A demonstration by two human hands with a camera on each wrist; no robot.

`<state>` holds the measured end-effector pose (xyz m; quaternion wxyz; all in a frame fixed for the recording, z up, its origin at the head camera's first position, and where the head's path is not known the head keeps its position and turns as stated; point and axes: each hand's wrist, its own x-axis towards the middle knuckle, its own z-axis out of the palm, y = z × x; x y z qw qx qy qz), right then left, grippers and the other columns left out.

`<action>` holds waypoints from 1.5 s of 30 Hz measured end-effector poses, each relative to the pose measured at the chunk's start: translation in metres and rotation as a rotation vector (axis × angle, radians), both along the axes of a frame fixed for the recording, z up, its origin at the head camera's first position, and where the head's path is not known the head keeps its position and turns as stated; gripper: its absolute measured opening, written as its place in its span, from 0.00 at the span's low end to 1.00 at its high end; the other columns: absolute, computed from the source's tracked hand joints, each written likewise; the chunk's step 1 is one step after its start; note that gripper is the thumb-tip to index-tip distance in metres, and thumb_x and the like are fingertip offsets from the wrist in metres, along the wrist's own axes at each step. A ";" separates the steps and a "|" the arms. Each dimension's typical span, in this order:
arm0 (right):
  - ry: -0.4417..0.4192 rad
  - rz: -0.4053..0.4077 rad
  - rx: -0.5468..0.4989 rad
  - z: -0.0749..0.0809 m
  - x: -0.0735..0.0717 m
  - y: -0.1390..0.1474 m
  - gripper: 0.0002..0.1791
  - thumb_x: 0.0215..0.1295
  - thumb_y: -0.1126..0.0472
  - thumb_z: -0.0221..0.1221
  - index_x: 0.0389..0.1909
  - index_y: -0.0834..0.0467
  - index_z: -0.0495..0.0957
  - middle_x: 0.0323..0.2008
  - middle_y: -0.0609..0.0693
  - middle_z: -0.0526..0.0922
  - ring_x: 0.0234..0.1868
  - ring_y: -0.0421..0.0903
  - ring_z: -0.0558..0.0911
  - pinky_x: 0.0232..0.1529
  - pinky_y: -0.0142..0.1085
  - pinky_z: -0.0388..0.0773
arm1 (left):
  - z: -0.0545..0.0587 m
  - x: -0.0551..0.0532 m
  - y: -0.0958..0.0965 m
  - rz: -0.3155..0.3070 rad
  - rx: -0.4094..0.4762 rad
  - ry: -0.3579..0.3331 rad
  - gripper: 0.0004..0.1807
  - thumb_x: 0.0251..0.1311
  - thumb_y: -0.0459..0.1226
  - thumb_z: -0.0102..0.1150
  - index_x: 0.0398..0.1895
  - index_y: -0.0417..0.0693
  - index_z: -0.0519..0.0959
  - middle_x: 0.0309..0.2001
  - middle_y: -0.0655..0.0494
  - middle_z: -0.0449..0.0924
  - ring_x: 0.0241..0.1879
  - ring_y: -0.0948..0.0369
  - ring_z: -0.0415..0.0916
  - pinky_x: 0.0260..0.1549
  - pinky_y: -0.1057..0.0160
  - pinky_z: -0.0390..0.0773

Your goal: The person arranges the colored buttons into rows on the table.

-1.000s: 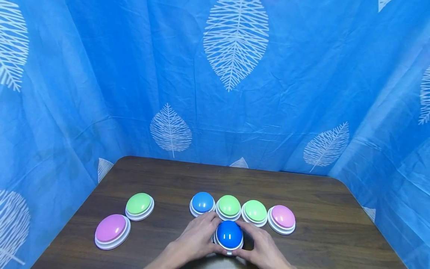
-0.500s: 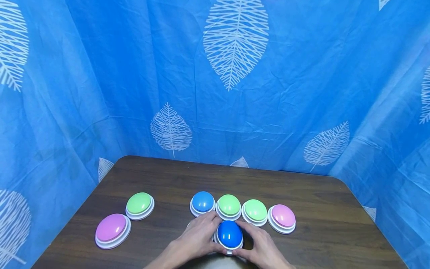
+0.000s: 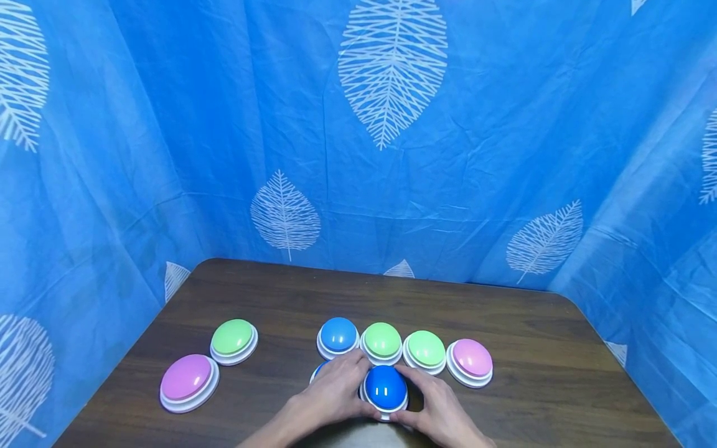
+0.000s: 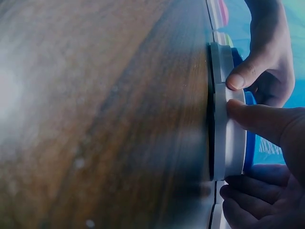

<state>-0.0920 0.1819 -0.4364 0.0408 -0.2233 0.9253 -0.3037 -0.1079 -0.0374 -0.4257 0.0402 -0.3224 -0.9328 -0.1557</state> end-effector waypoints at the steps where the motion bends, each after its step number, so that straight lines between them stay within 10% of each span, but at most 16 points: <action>1: 0.002 0.000 0.000 0.000 0.000 0.000 0.43 0.46 0.35 0.65 0.61 0.55 0.69 0.55 0.48 0.75 0.52 0.48 0.75 0.52 0.52 0.70 | 0.000 0.000 0.000 0.000 0.000 -0.003 0.40 0.36 0.63 0.68 0.48 0.46 0.75 0.42 0.61 0.72 0.42 0.64 0.70 0.44 0.63 0.74; 18: -0.037 -0.022 0.001 0.001 0.002 -0.002 0.44 0.45 0.34 0.64 0.60 0.55 0.68 0.55 0.49 0.74 0.53 0.51 0.74 0.51 0.54 0.70 | 0.000 0.003 0.001 -0.010 -0.053 0.098 0.42 0.35 0.63 0.68 0.49 0.44 0.75 0.45 0.59 0.71 0.46 0.62 0.70 0.50 0.61 0.71; 37: 0.109 -0.057 -0.031 0.014 0.003 -0.022 0.39 0.49 0.36 0.64 0.60 0.52 0.69 0.55 0.46 0.75 0.53 0.49 0.75 0.47 0.49 0.75 | 0.022 0.014 -0.025 0.112 -0.089 0.061 0.45 0.42 0.66 0.61 0.55 0.42 0.73 0.52 0.51 0.72 0.53 0.55 0.69 0.52 0.54 0.71; 45: 0.136 0.001 -0.030 0.035 -0.009 -0.049 0.39 0.50 0.38 0.64 0.62 0.49 0.68 0.58 0.43 0.73 0.57 0.49 0.73 0.52 0.53 0.71 | 0.039 0.011 -0.060 0.235 -0.084 -0.061 0.45 0.42 0.63 0.64 0.56 0.39 0.71 0.51 0.47 0.71 0.52 0.49 0.70 0.51 0.47 0.70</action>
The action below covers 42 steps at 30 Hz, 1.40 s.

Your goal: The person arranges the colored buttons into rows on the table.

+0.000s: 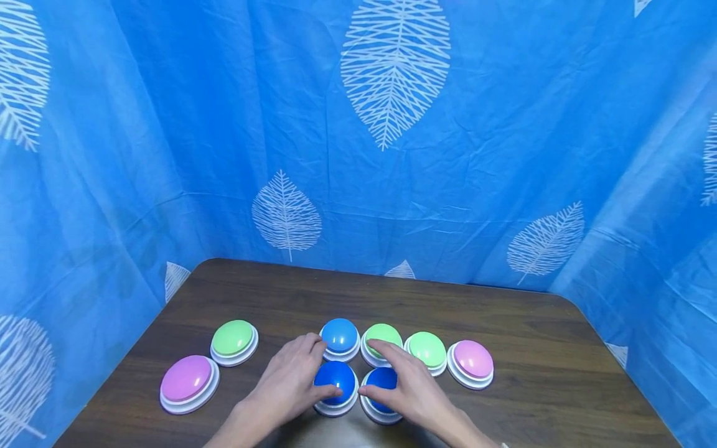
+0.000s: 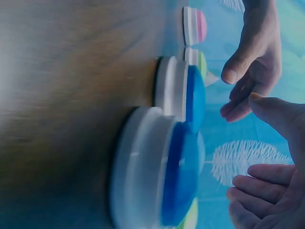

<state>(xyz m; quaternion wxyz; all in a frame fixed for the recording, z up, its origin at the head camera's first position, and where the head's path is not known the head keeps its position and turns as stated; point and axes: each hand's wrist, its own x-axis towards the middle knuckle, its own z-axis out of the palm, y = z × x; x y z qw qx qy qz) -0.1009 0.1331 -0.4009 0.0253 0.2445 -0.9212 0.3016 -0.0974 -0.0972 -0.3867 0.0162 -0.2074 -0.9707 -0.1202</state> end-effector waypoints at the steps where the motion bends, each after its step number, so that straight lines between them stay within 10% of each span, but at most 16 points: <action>1: -0.002 0.013 0.003 0.003 -0.002 -0.004 0.39 0.50 0.37 0.63 0.62 0.48 0.67 0.58 0.43 0.73 0.57 0.49 0.73 0.52 0.53 0.70 | 0.001 0.000 -0.005 0.021 0.007 -0.010 0.45 0.41 0.63 0.65 0.56 0.39 0.72 0.50 0.47 0.72 0.52 0.50 0.70 0.51 0.46 0.70; 20: 0.106 0.241 0.184 0.025 -0.029 -0.097 0.41 0.53 0.39 0.63 0.65 0.53 0.65 0.62 0.47 0.69 0.61 0.44 0.69 0.55 0.42 0.70 | 0.013 0.005 -0.094 0.230 -0.015 0.114 0.38 0.38 0.57 0.71 0.44 0.35 0.76 0.43 0.43 0.75 0.42 0.48 0.73 0.42 0.46 0.74; 42: 0.138 0.297 0.404 0.008 -0.057 -0.184 0.40 0.48 0.36 0.65 0.60 0.53 0.69 0.56 0.44 0.74 0.55 0.40 0.74 0.49 0.34 0.74 | 0.002 -0.010 -0.153 0.332 -0.056 -0.218 0.54 0.29 0.66 0.67 0.49 0.29 0.71 0.40 0.42 0.70 0.39 0.47 0.70 0.32 0.43 0.73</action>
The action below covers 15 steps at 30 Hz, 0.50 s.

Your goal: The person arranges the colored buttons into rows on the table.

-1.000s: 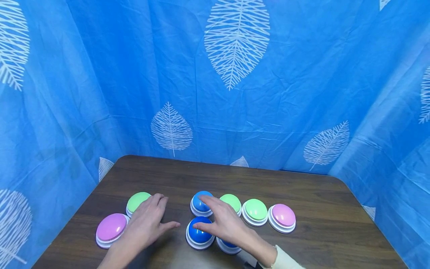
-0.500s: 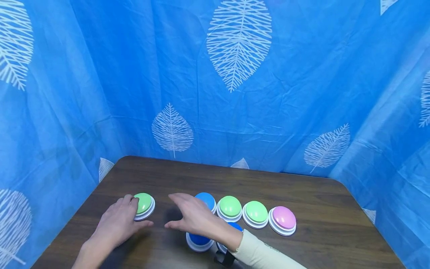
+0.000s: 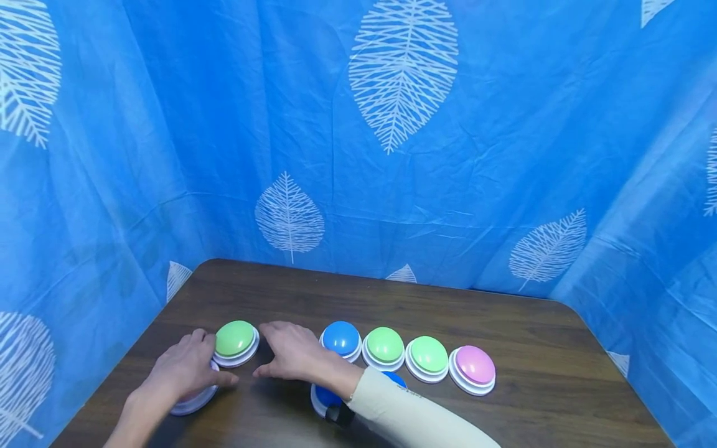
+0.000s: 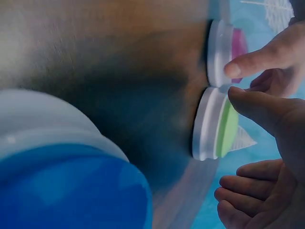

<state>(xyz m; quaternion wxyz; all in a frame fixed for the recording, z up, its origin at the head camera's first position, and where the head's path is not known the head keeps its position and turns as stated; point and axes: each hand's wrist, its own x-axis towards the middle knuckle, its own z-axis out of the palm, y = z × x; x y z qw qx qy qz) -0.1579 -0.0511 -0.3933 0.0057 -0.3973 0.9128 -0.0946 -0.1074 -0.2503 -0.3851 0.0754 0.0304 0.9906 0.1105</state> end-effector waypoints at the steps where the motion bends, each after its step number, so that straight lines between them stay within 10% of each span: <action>1: -0.003 -0.006 0.007 0.000 -0.002 -0.003 0.40 0.47 0.37 0.65 0.59 0.53 0.69 0.54 0.44 0.75 0.53 0.39 0.74 0.48 0.34 0.74 | 0.000 -0.001 -0.001 0.003 0.004 0.001 0.53 0.29 0.66 0.68 0.49 0.29 0.71 0.40 0.42 0.70 0.39 0.46 0.70 0.32 0.42 0.73; 15: -0.048 -0.084 0.115 -0.011 -0.017 -0.031 0.39 0.43 0.37 0.68 0.56 0.50 0.70 0.50 0.42 0.75 0.48 0.37 0.75 0.43 0.30 0.74 | -0.005 -0.009 -0.014 0.004 0.034 0.012 0.48 0.29 0.59 0.73 0.45 0.28 0.72 0.36 0.44 0.71 0.38 0.47 0.71 0.31 0.43 0.74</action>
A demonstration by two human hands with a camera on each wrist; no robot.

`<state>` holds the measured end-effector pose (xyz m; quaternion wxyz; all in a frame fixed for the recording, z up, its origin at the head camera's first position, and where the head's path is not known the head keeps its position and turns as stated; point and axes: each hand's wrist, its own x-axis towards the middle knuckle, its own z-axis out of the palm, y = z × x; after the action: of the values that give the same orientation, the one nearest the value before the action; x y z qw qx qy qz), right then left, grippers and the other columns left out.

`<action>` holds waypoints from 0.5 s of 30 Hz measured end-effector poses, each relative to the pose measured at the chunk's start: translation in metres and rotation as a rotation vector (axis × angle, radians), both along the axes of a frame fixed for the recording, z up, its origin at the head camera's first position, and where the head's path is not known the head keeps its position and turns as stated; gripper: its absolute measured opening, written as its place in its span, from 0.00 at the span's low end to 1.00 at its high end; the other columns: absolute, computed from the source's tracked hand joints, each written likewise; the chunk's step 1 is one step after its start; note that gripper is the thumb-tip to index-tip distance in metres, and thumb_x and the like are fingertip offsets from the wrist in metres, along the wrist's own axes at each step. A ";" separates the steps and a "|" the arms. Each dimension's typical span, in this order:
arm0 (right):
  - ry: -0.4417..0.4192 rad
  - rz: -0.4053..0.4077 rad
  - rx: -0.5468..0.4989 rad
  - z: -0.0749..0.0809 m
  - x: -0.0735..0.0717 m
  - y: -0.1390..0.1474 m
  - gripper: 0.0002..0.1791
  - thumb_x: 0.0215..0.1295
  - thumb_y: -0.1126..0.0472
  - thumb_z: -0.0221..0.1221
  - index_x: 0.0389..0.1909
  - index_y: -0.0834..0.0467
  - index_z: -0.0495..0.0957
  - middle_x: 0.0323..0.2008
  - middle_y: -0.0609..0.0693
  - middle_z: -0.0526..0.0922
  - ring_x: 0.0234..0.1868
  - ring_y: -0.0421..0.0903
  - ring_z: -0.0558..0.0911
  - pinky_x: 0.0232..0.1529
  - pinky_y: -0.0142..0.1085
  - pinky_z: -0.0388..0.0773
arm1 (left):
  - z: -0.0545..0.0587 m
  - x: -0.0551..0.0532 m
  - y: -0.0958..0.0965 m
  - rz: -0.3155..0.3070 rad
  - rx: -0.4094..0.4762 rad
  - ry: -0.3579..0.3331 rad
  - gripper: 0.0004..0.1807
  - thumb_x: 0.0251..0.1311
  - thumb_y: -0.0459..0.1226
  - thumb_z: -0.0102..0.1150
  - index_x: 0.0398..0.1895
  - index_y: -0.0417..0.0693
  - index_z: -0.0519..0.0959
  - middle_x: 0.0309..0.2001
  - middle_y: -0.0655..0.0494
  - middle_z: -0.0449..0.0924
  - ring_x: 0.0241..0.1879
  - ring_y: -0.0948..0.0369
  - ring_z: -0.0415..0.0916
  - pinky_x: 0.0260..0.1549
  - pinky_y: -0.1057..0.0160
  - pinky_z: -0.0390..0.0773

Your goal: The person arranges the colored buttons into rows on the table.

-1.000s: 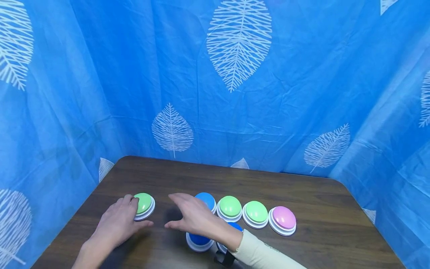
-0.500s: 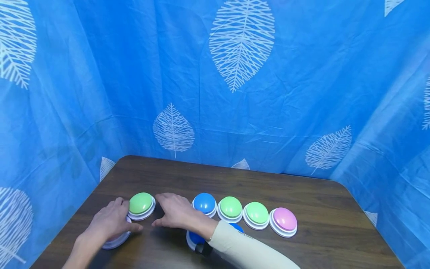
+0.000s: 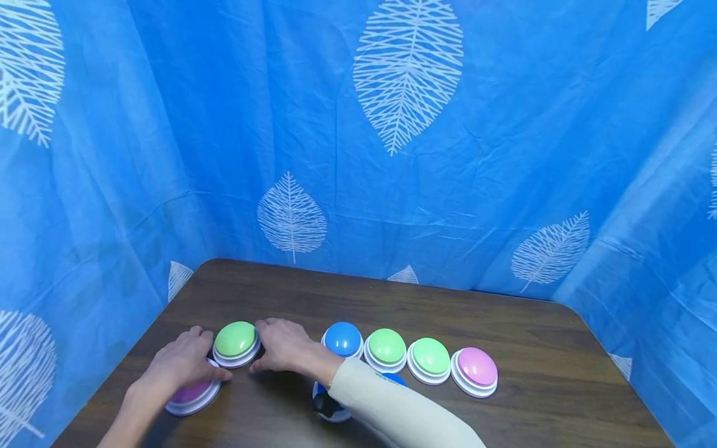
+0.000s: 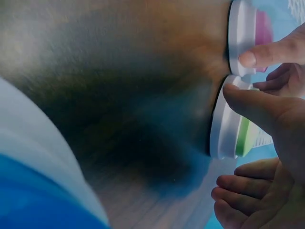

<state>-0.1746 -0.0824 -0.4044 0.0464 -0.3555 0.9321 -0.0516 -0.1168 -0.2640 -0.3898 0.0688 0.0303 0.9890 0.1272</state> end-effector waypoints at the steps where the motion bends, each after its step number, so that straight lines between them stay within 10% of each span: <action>1: -0.001 -0.003 0.010 -0.001 -0.001 -0.001 0.39 0.43 0.37 0.68 0.55 0.50 0.70 0.49 0.42 0.76 0.48 0.37 0.75 0.43 0.30 0.74 | -0.001 0.000 -0.001 0.002 0.008 -0.008 0.48 0.29 0.59 0.73 0.45 0.28 0.72 0.36 0.44 0.71 0.38 0.47 0.71 0.31 0.43 0.73; 15: -0.073 -0.039 -0.009 -0.006 -0.013 -0.017 0.34 0.40 0.41 0.72 0.49 0.49 0.73 0.38 0.39 0.76 0.38 0.34 0.74 0.40 0.27 0.72 | -0.006 -0.007 -0.001 0.029 0.075 -0.055 0.45 0.33 0.59 0.71 0.46 0.31 0.72 0.36 0.45 0.71 0.36 0.49 0.72 0.30 0.42 0.73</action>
<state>-0.1874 -0.0997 -0.4109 0.0779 -0.3355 0.9362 -0.0695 -0.1240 -0.2650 -0.3954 0.0929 0.0150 0.9816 0.1659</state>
